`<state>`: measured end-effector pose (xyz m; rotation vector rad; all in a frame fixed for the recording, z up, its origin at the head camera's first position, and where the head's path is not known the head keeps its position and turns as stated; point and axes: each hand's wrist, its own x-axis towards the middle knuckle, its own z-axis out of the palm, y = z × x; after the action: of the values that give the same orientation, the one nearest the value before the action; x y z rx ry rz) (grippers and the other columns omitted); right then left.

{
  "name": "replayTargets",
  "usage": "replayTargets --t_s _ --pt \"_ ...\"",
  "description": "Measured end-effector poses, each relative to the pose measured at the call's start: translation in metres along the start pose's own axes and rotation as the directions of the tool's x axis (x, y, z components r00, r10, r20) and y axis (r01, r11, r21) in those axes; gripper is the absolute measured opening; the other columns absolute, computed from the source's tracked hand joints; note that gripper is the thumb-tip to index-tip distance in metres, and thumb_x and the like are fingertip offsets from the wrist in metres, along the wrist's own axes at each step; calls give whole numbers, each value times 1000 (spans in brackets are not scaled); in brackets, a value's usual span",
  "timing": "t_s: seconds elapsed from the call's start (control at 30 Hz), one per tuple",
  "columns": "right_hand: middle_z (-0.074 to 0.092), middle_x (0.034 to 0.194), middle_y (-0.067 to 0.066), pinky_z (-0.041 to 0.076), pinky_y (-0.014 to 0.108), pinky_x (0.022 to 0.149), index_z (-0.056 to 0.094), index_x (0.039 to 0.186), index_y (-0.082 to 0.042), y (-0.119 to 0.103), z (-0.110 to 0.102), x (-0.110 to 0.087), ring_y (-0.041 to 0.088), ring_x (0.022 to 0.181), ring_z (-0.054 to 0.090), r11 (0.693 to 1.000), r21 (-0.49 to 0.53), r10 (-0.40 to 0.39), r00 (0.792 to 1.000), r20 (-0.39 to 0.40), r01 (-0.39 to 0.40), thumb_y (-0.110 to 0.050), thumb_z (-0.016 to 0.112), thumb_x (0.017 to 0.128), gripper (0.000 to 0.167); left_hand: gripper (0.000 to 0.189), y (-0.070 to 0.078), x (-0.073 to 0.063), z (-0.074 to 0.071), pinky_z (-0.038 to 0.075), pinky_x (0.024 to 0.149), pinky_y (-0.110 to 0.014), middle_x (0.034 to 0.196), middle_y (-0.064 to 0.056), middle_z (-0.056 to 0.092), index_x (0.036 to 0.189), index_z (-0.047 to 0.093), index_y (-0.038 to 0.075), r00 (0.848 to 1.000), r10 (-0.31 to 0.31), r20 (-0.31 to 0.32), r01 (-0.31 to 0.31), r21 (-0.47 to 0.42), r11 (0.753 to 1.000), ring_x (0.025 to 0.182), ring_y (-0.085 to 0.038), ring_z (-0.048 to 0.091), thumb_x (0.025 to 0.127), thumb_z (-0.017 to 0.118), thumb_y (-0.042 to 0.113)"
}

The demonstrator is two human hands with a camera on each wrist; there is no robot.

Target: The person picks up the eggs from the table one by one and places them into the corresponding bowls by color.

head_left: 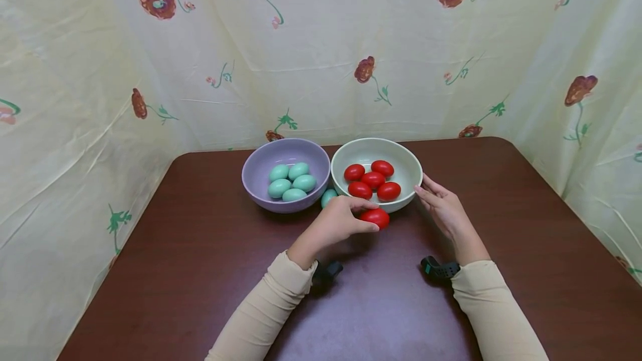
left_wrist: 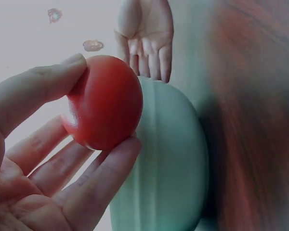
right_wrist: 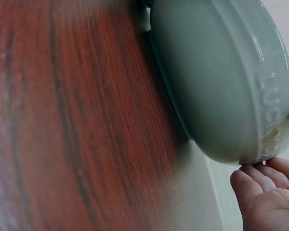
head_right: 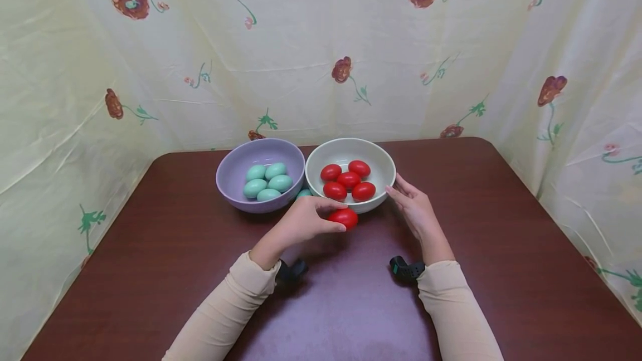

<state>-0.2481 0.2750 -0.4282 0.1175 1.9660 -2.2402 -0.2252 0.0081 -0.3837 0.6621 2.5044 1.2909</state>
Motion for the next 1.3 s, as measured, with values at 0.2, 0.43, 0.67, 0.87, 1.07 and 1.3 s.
replayTargets --t_s 0.2,0.43,0.67,0.87,1.07,1.3 --pt "11 167 12 25 32 116 16 157 -5 1 0 0 25 152 19 1000 -10 -8 1000 5 8 -23 58 101 73 37 4 8 -5 52 87 -23 104 3 76 117 75 19 1000 8 -16 -8 25 1000 100 -12 66 82 81 29" --pt "11 167 12 24 32 117 16 157 -6 0 0 0 24 152 20 1000 -11 -10 1000 7 10 -23 58 101 73 41 10 12 -10 53 87 -25 108 -2 76 120 73 17 998 9 -66 -9 7 1000 104 -17 67 82 81 28" --pt "11 167 12 24 33 117 16 157 -5 0 -1 1 25 152 19 1000 -13 -13 1000 2 13 -23 58 100 73 47 14 15 -14 54 84 -24 111 -5 76 125 71 16 994 -5 -113 -1 -52 999 101 -18 68 81 82 30" --pt "11 167 11 24 33 117 17 157 -5 1 -1 2 25 152 19 1000 -21 -15 1000 6 15 -22 57 101 72 46 19 19 -18 53 90 -28 117 -5 74 125 71 18 990 -15 -140 6 -62 998 113 -20 63 82 81 29" --pt "10 167 12 23 34 118 16 157 -6 1 -1 1 25 152 19 1000 -17 -10 1000 3 10 -22 58 101 72 45 23 26 -20 53 86 -26 115 -6 74 123 72 19 989 -6 -151 4 -16 1000 111 -21 62 81 82 31" --pt "9 167 11 23 34 118 16 158 -6 2 -1 1 25 153 19 1000 -13 -3 1000 1 3 -22 58 100 73 43 27 35 -21 54 79 -21 113 -7 74 123 72 16 990 4 -144 -10 -46 999 98 -18 67 82 81 26"
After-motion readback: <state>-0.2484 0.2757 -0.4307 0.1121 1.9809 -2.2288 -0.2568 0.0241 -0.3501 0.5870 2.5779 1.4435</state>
